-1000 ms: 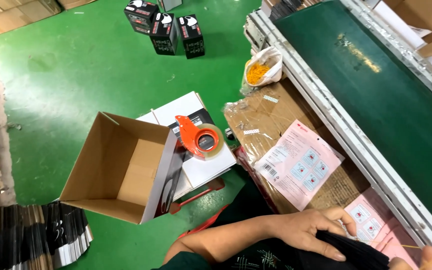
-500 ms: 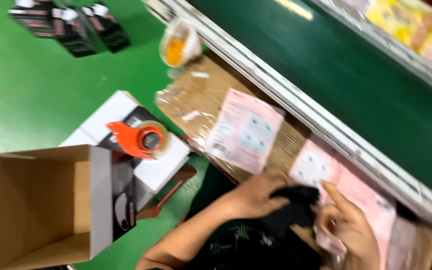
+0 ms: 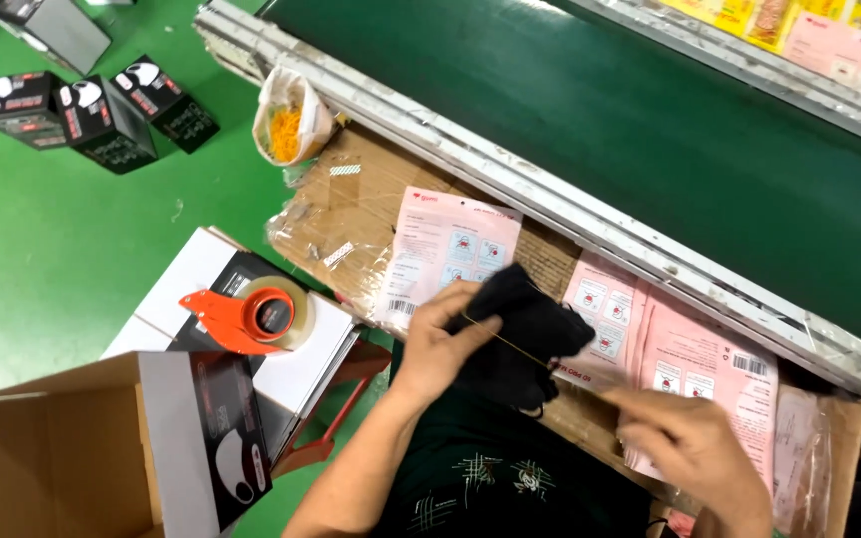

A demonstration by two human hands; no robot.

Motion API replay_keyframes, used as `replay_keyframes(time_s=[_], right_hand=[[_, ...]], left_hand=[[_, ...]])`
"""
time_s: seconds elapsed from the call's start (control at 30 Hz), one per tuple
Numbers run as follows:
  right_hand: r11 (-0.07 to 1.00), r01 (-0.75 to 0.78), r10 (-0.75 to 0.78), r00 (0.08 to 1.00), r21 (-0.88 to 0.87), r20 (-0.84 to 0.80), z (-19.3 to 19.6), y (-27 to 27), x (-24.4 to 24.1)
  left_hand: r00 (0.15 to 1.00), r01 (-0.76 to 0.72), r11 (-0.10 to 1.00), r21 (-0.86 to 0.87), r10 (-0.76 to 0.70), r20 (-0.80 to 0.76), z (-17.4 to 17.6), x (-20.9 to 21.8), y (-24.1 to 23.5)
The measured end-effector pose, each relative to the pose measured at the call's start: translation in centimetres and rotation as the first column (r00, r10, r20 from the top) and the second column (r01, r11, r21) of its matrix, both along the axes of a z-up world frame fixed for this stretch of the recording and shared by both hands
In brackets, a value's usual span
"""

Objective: The recorder is sorting and packaging black face masks into pink plastic pouches and boxes on a factory assembly line.

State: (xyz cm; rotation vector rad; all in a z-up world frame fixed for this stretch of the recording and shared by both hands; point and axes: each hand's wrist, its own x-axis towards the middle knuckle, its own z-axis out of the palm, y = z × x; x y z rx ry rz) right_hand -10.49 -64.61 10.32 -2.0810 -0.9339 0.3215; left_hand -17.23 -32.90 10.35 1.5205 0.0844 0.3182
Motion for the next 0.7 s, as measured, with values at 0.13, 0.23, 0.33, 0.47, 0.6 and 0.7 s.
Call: replay_keyframes(time_s=[0.13, 0.23, 0.33, 0.47, 0.6, 0.7], right_hand=[[0.937, 0.258, -0.254, 0.966, 0.237, -0.046, -2.4, -4.1, 1.2], [0.826, 0.242, -0.17, 0.968, 0.509, -0.184, -5.1, -4.5, 2.0], [0.883, 0.223, -0.157, 0.97, 0.414, -0.186, -3.9, -0.5, 1.3], [0.89, 0.205, -0.128, 0.97, 0.407, -0.209, -1.9, 2.4, -0.5], [0.856, 0.35, -0.148, 0.872, 0.381, -0.467, -3.4, 2.0, -1.1], [0.821, 0.435, -0.167, 0.802, 0.369, -0.574, -4.7, 1.2, -1.2]], left_hand=[[0.998, 0.067, 0.942, -0.327, -0.064, 0.019, 0.8, 0.8, 0.0], [0.986, 0.164, 0.953, -0.256, -0.149, 0.078, 0.2, 1.0, -1.5], [0.983, 0.149, 0.986, -0.081, -0.139, 0.115, 0.0, 1.1, -3.3], [0.977, 0.17, 0.985, 0.025, -0.172, 0.128, 0.1, 0.6, -5.5], [0.935, 0.277, 0.961, 0.018, -0.273, 0.227, 0.7, 0.3, -6.2], [0.936, 0.297, 0.955, -0.002, -0.291, 0.196, 0.9, 0.3, -6.5]])
